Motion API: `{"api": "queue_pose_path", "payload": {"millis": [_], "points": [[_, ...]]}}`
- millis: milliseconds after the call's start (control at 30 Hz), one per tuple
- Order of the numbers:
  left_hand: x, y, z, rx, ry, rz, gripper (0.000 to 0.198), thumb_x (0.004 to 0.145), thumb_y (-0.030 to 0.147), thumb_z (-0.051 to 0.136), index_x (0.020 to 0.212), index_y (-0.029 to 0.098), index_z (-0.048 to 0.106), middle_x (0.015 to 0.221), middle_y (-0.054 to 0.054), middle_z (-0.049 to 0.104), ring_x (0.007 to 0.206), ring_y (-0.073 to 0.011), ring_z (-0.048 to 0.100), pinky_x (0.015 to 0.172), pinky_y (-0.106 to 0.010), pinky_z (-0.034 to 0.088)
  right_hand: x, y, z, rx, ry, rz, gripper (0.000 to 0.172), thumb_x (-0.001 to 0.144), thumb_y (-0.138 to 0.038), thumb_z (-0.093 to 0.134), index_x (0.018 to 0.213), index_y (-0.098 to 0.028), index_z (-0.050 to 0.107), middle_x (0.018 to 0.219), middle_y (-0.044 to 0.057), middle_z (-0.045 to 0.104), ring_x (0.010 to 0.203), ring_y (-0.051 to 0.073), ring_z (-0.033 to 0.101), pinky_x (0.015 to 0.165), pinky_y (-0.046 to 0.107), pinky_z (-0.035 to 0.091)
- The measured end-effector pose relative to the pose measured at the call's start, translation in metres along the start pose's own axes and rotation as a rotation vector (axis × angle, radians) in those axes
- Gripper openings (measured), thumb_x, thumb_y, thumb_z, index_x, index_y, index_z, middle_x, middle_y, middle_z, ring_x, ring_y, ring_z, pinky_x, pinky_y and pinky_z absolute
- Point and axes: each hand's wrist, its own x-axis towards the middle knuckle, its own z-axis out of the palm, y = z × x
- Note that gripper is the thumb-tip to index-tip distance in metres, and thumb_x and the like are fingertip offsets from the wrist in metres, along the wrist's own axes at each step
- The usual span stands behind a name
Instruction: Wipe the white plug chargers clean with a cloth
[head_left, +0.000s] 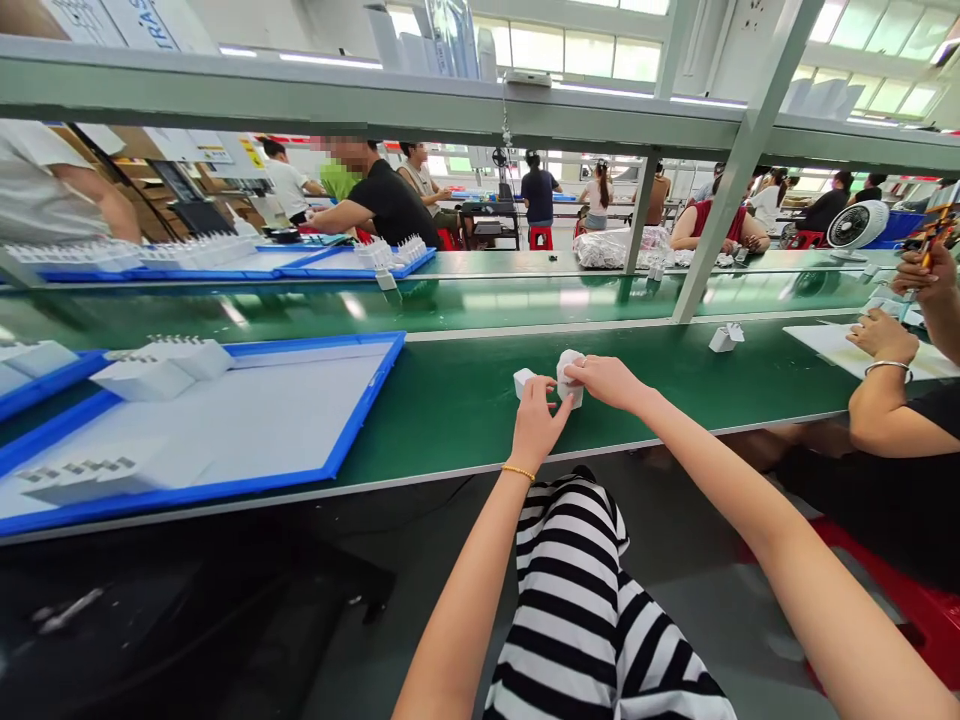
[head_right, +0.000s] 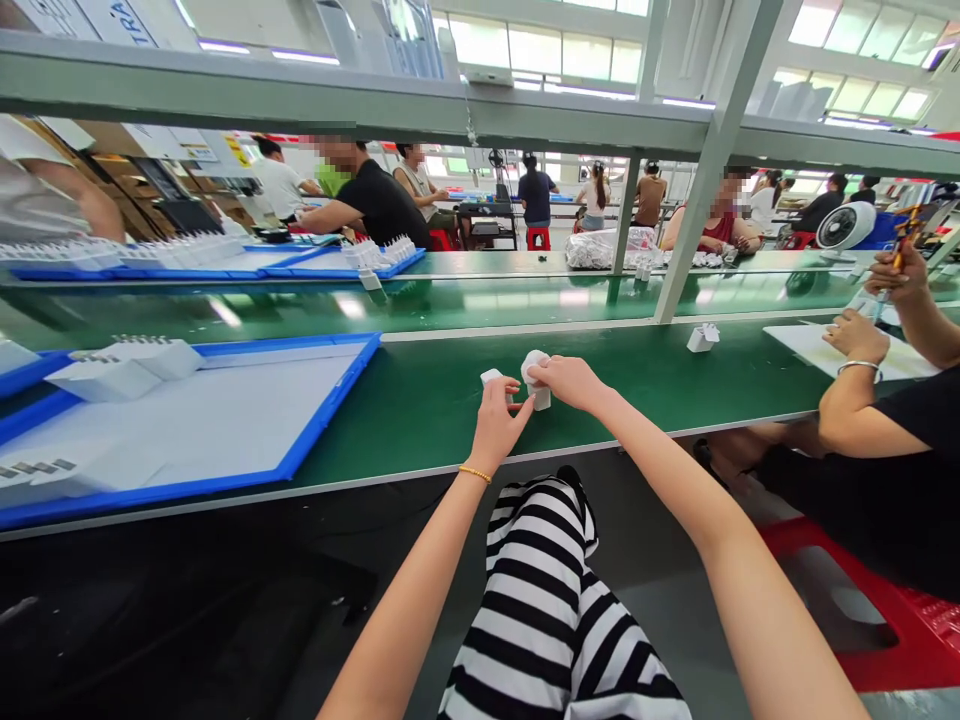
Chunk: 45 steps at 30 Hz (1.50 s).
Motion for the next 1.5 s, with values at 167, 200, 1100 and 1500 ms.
{"api": "queue_pose_path", "payload": {"millis": [167,200,1100,1500], "points": [[0.004,-0.007,0.001,-0.047,-0.213,-0.023,0.022,0.088,0.038,0.056,0.076,0.02,0.057,0.077,-0.001,0.059,0.068,-0.0138,0.057,0.066,-0.029,0.054,0.026,-0.006,0.015,0.233,0.064,0.021,0.015,0.098,-0.017,0.042,0.099,-0.021,0.057,0.1,0.005,0.064,0.087,0.017,0.057,0.057,0.025,0.025],[0.005,-0.009,0.001,-0.077,-0.269,-0.026,0.021,0.087,0.038,0.057,0.078,0.019,0.059,0.08,-0.002,0.062,0.069,-0.0141,0.059,0.067,-0.03,0.055,0.029,-0.009,0.017,0.292,0.073,0.033,0.015,0.099,-0.023,0.042,0.099,-0.021,0.057,0.099,0.006,0.064,0.086,0.017,0.058,0.058,0.024,0.026],[0.004,-0.022,-0.006,-0.008,-0.419,-0.066,0.032,0.084,0.05,0.058,0.102,0.025,0.069,0.106,-0.004,0.072,0.101,-0.0239,0.068,0.095,-0.043,0.055,-0.137,0.219,0.072,0.214,0.392,1.516,0.053,0.089,-0.049,0.054,0.13,-0.015,0.051,0.128,0.021,0.055,0.112,0.032,0.053,0.087,0.04,0.042],[0.004,-0.016,-0.007,-0.002,-0.46,-0.09,0.031,0.087,0.046,0.055,0.106,0.024,0.068,0.111,-0.005,0.071,0.105,-0.0234,0.065,0.098,-0.043,0.052,-0.13,0.232,0.063,0.197,0.144,1.5,0.045,0.091,-0.052,0.051,0.123,-0.021,0.057,0.124,0.018,0.062,0.11,0.031,0.061,0.082,0.037,0.047]]}}
